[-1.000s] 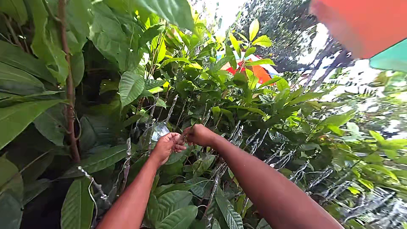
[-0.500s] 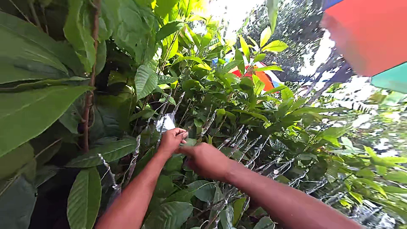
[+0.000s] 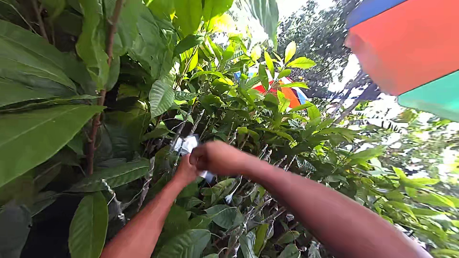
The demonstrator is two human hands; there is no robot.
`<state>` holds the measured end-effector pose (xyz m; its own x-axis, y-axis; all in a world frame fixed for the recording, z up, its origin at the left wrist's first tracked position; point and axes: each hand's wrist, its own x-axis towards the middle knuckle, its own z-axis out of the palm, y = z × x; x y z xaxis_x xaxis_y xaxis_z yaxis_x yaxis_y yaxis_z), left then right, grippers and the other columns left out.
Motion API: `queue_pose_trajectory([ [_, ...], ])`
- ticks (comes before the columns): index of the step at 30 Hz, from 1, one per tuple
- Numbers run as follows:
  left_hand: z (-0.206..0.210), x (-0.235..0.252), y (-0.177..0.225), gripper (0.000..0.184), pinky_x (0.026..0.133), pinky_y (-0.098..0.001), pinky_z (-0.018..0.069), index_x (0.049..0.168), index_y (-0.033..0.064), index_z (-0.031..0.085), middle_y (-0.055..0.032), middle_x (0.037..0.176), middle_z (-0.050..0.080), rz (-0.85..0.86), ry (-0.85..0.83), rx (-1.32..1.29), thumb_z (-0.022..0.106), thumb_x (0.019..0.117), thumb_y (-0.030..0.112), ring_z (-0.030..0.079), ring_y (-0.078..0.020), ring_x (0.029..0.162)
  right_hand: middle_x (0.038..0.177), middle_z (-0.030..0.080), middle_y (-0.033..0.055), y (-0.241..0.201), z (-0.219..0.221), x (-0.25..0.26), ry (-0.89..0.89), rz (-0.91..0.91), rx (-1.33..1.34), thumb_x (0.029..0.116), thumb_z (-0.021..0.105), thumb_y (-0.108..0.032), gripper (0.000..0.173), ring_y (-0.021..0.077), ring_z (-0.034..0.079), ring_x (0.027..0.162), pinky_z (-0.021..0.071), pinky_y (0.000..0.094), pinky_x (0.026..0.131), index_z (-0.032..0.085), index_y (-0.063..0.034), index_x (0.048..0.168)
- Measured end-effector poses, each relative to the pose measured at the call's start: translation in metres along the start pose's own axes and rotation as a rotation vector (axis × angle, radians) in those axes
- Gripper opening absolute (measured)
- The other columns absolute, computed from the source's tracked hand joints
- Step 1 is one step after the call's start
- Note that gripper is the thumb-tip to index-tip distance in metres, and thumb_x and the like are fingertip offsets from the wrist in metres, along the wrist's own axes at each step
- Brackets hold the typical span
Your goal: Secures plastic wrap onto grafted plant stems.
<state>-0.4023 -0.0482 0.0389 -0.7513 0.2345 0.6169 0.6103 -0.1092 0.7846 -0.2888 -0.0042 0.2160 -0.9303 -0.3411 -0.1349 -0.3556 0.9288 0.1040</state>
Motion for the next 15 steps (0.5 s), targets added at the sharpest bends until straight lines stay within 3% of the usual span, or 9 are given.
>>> queue_pose_trajectory([
  [1,0.005,0.001,-0.002,0.026,0.095,-0.0429,0.057,0.114,-0.0033,0.07,-0.0145,0.11,0.072,0.033,-0.098,0.08,0.07,0.0934,0.014,0.071,-0.0211,0.099,0.103,0.07,0.0148,0.022,-0.01,0.006,0.028,-0.008,0.169,0.1043,0.057,-0.013,0.026,0.0216,0.065,0.081,0.054,0.0399,0.071,0.064,-0.0014,0.127],
  [2,0.008,0.001,-0.004,0.023,0.091,-0.0424,0.0582,0.111,-0.0003,0.072,-0.0122,0.108,0.073,0.064,-0.16,0.098,0.069,0.0954,0.016,0.072,-0.0197,0.095,0.111,0.069,0.0144,0.051,-0.017,0.01,0.041,0.028,0.249,0.105,0.056,-0.014,0.03,0.0199,0.066,0.085,0.0539,0.0382,0.071,0.06,-0.0025,0.133],
  [4,0.0,0.002,-0.005,0.019,0.083,-0.0366,0.0626,0.107,-0.0002,0.072,-0.0098,0.103,0.074,0.059,-0.125,-0.02,0.07,0.096,0.015,0.074,-0.016,0.085,0.111,0.071,0.0178,0.092,-0.009,0.007,0.1,0.097,-0.03,0.0985,0.065,-0.013,0.03,0.0317,0.07,0.095,0.0576,0.0546,0.078,0.064,-0.0038,0.127],
  [6,-0.008,0.004,0.002,0.018,0.076,-0.0338,0.0649,0.108,-0.0033,0.068,-0.0105,0.098,0.072,-0.031,-0.008,-0.155,0.071,0.0953,0.009,0.074,-0.0155,0.077,0.106,0.07,0.022,0.063,0.012,-0.004,0.067,0.136,-0.292,0.0965,0.064,-0.016,0.028,0.0432,0.068,0.1,0.0523,0.0671,0.082,0.066,-0.0066,0.123],
  [8,-0.003,0.003,0.01,0.019,0.078,-0.0355,0.0596,0.106,-0.0034,0.069,-0.0101,0.093,0.071,-0.04,0.024,-0.075,0.071,0.092,0.009,0.07,-0.0145,0.078,0.105,0.071,0.019,0.02,0.006,-0.008,0.024,0.036,-0.165,0.1002,0.063,-0.016,0.026,0.0364,0.068,0.097,0.0531,0.0586,0.085,0.067,-0.0045,0.123],
  [10,0.008,0.002,0.01,0.02,0.085,-0.0392,0.061,0.108,-0.0019,0.071,-0.0114,0.1,0.073,-0.004,-0.112,0.04,0.071,0.094,0.013,0.072,-0.0177,0.086,0.115,0.07,0.0166,0.039,-0.018,0.003,0.001,-0.031,0.098,0.1043,0.058,-0.013,0.031,0.0248,0.068,0.094,0.0557,0.0435,0.08,0.062,-0.0017,0.133],
  [11,0.01,0.001,0.007,0.018,0.085,-0.0383,0.0611,0.105,-0.0006,0.072,-0.0103,0.101,0.073,0.023,-0.148,0.034,0.071,0.0949,0.014,0.073,-0.017,0.086,0.124,0.068,0.0162,0.065,-0.023,0.008,-0.014,0.0,0.127,0.1048,0.056,-0.013,0.034,0.0238,0.068,0.1,0.0555,0.0433,0.083,0.059,-0.0031,0.137],
  [13,-0.003,0.004,0.003,0.017,0.08,-0.0348,0.0641,0.104,-0.0009,0.071,-0.0087,0.099,0.074,0.009,-0.087,-0.072,0.071,0.0952,0.013,0.074,-0.0155,0.081,0.114,0.071,0.0163,0.095,-0.007,0.008,0.064,0.064,-0.129,0.0983,0.065,-0.016,0.028,0.0334,0.07,0.101,0.0563,0.06,0.084,0.067,-0.008,0.125],
  [15,-0.008,0.006,0.007,0.016,0.071,-0.0338,0.0647,0.103,-0.002,0.068,-0.0086,0.092,0.073,-0.086,0.015,-0.157,0.073,0.0937,0.01,0.073,-0.0152,0.071,0.103,0.071,0.0197,0.061,0.013,-0.001,0.064,0.063,-0.295,0.0958,0.065,-0.016,0.025,0.0421,0.069,0.098,0.0521,0.0683,0.081,0.068,-0.0078,0.119],
])
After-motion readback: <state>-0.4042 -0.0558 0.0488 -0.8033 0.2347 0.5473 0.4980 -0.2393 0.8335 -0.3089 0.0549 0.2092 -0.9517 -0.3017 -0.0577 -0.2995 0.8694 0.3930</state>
